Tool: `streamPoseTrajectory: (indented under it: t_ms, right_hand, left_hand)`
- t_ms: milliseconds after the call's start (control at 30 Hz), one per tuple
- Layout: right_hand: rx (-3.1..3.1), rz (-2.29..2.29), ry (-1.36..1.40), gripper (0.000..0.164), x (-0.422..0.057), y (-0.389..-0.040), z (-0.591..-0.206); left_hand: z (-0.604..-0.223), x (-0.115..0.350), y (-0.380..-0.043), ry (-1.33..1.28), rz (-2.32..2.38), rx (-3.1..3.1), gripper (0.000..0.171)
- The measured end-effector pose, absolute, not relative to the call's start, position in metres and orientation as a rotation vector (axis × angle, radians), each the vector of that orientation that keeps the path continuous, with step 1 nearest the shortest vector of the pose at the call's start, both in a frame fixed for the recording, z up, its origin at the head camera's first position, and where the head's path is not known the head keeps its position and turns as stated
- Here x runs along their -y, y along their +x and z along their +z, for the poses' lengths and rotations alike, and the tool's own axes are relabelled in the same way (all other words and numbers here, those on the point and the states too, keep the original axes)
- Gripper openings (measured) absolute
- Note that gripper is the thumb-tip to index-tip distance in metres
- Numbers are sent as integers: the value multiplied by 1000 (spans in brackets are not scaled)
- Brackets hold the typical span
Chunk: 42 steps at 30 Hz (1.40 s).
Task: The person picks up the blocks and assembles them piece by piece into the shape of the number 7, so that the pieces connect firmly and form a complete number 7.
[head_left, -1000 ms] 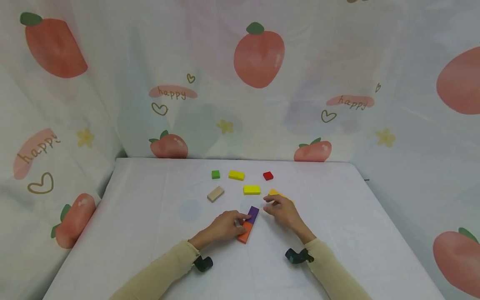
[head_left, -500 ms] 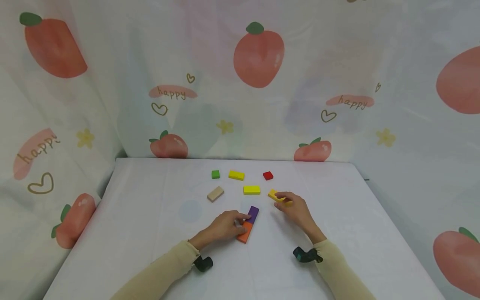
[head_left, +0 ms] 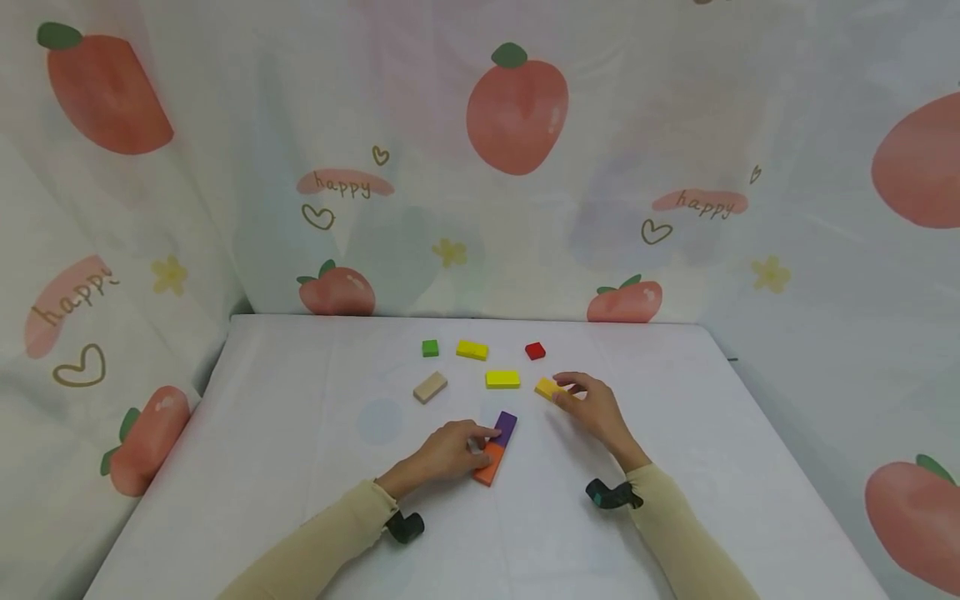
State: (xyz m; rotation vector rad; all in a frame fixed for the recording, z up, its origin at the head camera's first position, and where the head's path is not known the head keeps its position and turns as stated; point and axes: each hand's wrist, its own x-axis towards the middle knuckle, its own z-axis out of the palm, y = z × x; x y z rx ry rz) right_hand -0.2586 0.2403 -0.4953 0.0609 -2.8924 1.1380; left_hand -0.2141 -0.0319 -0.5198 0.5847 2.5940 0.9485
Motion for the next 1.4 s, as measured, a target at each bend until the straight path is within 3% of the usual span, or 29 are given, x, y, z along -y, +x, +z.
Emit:
streamPoseTrajectory:
  t_ms: [633, 1400]
  right_hand:
    - [2952, 1179, 193, 41, -221, -304, -496]
    - [2896, 1216, 161, 39, -218, -293, -508]
  left_hand:
    - [-521, 33, -221, 611, 943, -2598, 46]
    - [-526, 33, -211, 577, 978, -2600, 44]
